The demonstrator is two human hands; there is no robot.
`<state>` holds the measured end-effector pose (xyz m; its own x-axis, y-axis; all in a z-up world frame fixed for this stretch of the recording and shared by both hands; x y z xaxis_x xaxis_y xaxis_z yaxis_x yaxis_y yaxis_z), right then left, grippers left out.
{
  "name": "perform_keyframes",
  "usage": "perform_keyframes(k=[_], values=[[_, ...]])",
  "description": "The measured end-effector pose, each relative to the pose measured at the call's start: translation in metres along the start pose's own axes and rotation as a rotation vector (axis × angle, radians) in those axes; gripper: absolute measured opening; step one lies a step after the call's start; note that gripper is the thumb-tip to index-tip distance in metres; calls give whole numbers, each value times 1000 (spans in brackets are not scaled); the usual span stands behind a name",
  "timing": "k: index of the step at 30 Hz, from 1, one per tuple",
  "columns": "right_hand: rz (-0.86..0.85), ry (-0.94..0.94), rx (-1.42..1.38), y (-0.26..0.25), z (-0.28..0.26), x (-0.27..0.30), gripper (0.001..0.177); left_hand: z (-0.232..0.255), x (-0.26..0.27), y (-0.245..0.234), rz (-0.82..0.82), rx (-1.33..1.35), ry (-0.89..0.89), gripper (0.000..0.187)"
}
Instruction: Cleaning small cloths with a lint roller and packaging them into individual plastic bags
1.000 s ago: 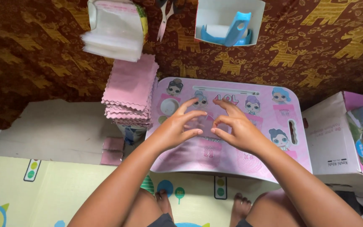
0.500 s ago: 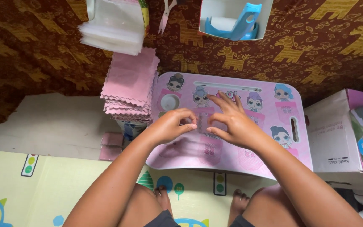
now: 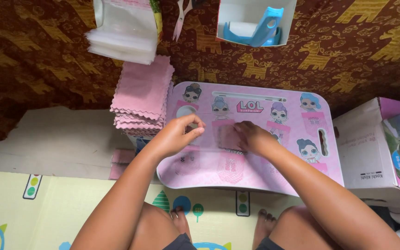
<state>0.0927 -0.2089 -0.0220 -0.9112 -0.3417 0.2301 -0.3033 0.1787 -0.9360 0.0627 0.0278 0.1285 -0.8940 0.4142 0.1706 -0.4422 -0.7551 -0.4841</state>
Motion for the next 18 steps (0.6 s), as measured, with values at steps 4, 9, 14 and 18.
perform_keyframes(k=[4,9,14,18], values=[[-62,79,54,2,3,0,64,-7,-2,-1,18,20,-15,13],[-183,198,-12,-9,-1,8,74,-7,-1,-3,30,28,-9,13],[-185,244,-185,-13,20,14,55,-6,-2,0,16,19,-16,15],[98,255,-276,-97,11,42,40,-5,-1,12,-41,-8,-32,15]])
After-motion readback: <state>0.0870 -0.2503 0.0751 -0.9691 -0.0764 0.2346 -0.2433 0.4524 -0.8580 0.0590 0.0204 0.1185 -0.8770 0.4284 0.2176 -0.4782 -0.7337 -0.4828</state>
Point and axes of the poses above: each hand's wrist, its own x-axis away from the middle knuckle, its own y-axis out of the palm, z = x × y, the point moved 10 cm from there along -x, towards the middle knuckle, and after that the axes turned 3 degrees about y, right-handed, at the moved point
